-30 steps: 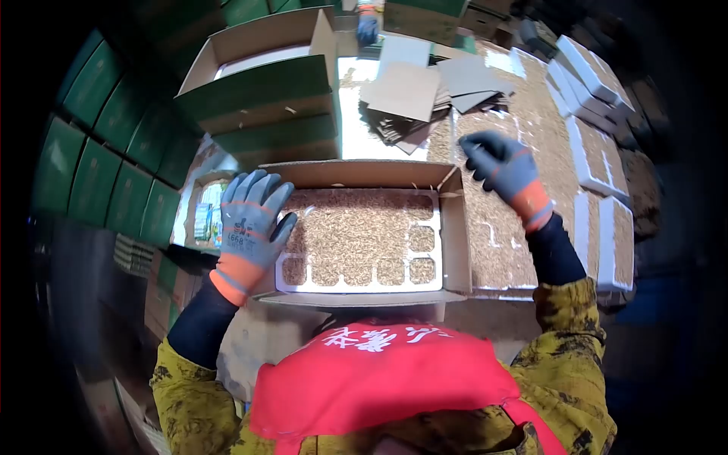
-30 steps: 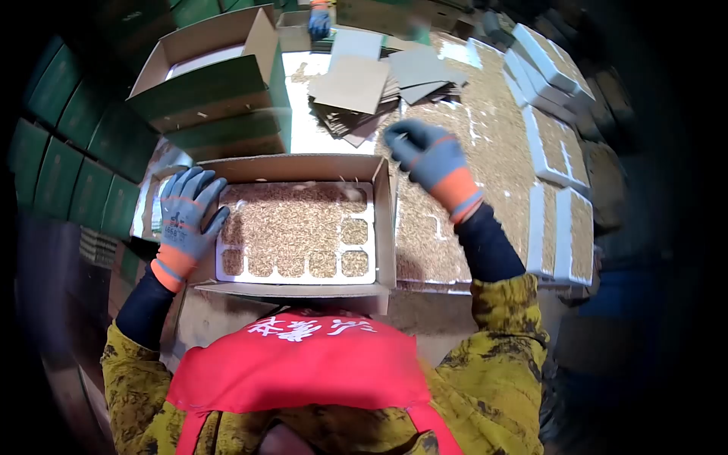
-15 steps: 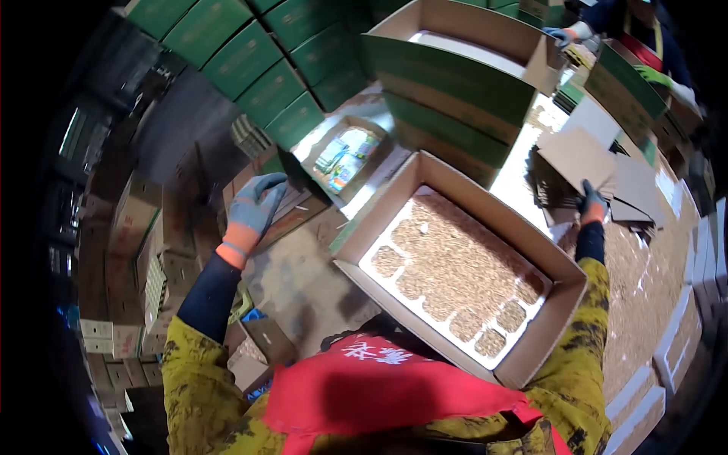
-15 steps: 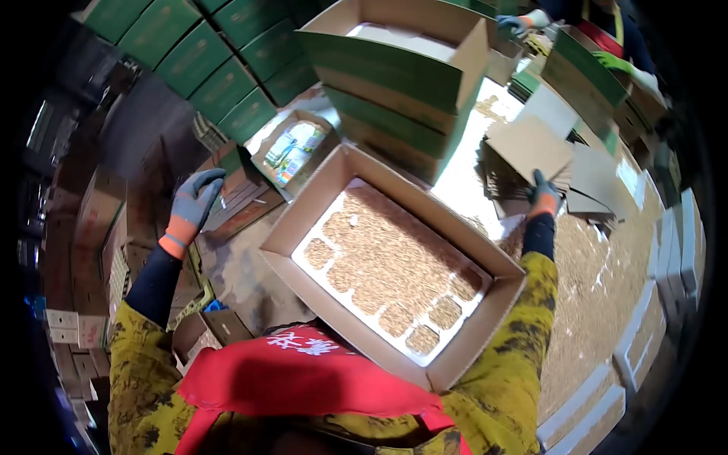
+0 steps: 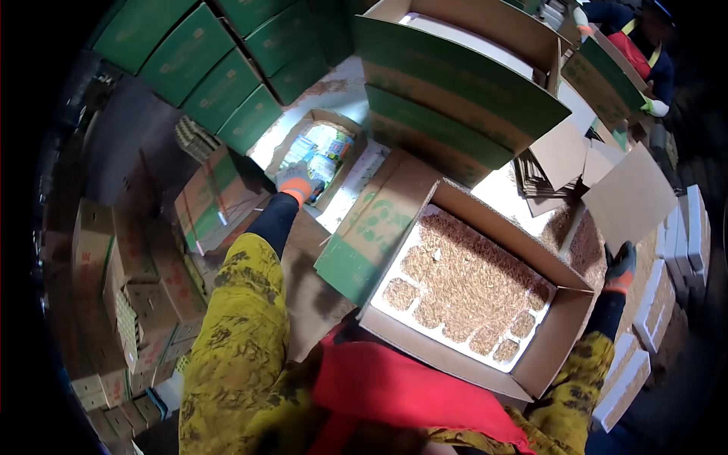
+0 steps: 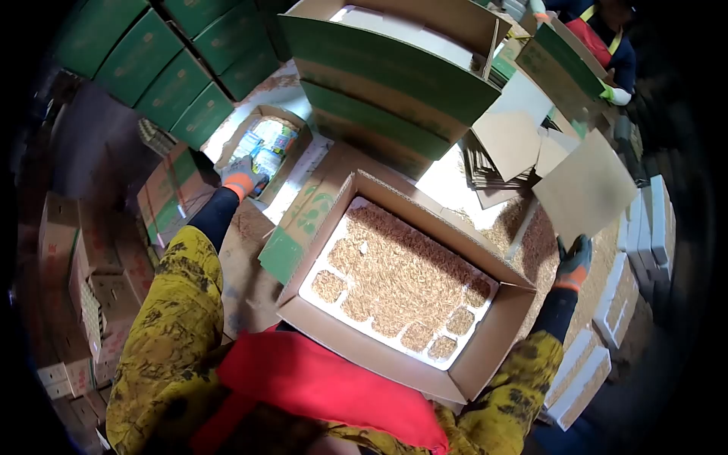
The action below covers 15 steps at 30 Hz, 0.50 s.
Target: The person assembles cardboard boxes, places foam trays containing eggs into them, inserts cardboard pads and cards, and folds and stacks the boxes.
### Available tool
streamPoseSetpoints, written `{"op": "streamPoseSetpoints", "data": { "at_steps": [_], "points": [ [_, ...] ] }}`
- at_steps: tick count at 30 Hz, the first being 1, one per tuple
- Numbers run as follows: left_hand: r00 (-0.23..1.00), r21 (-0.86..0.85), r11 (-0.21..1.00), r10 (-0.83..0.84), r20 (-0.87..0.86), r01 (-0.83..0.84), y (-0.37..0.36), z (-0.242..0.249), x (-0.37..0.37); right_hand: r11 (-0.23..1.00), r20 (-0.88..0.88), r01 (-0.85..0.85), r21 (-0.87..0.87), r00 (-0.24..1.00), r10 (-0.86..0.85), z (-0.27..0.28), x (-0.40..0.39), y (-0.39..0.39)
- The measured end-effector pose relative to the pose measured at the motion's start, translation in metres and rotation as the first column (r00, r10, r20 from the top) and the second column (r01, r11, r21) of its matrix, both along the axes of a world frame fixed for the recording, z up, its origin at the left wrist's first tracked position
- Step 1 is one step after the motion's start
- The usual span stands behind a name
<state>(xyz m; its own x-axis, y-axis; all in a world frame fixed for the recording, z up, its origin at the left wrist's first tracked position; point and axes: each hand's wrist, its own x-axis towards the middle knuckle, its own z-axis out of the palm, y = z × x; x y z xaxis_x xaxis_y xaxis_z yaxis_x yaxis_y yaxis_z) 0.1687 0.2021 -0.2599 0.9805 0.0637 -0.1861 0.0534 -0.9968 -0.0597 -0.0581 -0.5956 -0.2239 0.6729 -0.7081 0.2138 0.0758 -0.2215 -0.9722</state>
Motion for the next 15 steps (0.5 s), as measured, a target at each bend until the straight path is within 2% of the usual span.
{"op": "streamPoseSetpoints", "data": {
  "at_steps": [1,3,4,5,6,7,8,11,12,14,15],
  "points": [
    [0.997,-0.018,1.0,0.016,-0.075,-0.017,0.003,-0.003,0.006,0.997,-0.031,0.01,-0.072,0.999,-0.012,0.007,-0.025,0.017],
    [0.995,-0.181,0.979,0.095,-0.003,-0.094,0.016,-0.01,0.013,0.981,-0.086,0.006,-0.195,0.996,-0.023,0.016,-0.079,0.048],
    [0.99,-0.269,0.953,0.133,-0.047,-0.141,0.02,-0.005,0.015,0.969,-0.111,-0.007,-0.245,0.994,-0.021,0.02,-0.106,0.064],
    [0.992,-0.294,0.947,0.125,-0.026,-0.127,0.025,-0.003,0.017,0.874,-0.183,-0.06,-0.483,0.982,-0.034,0.019,-0.126,0.076],
    [0.993,-0.318,0.941,0.118,-0.004,-0.113,0.029,-0.001,0.017,0.99,-0.094,0.115,-0.081,0.988,-0.123,0.038,-0.134,0.104],
    [0.994,-0.34,0.935,0.11,0.018,-0.098,0.033,0.0,0.018,0.906,-0.045,0.241,0.346,0.969,-0.241,0.069,-0.138,0.147],
    [0.997,-0.329,0.942,0.079,0.028,-0.065,0.039,-0.002,0.021,0.89,-0.079,0.321,0.325,0.947,-0.313,0.083,-0.141,0.174],
    [0.997,-0.361,0.931,0.022,-0.072,-0.047,0.069,-0.03,0.039,0.918,-0.02,0.331,0.219,0.942,-0.335,0.088,-0.161,0.208],
    [0.998,-0.498,0.867,-0.011,-0.058,-0.019,0.076,-0.033,0.039,0.948,-0.037,0.292,0.126,0.957,-0.289,0.085,-0.168,0.206],
    [0.98,-0.511,0.847,-0.196,-0.041,0.148,0.085,-0.032,0.043,0.978,-0.086,0.199,-0.058,0.975,-0.204,0.08,-0.178,0.2],
    [0.982,-0.562,0.82,-0.174,-0.066,0.108,0.088,-0.029,0.042,0.936,-0.085,0.202,-0.288,0.968,-0.235,0.082,-0.182,0.202]
  ]
}}
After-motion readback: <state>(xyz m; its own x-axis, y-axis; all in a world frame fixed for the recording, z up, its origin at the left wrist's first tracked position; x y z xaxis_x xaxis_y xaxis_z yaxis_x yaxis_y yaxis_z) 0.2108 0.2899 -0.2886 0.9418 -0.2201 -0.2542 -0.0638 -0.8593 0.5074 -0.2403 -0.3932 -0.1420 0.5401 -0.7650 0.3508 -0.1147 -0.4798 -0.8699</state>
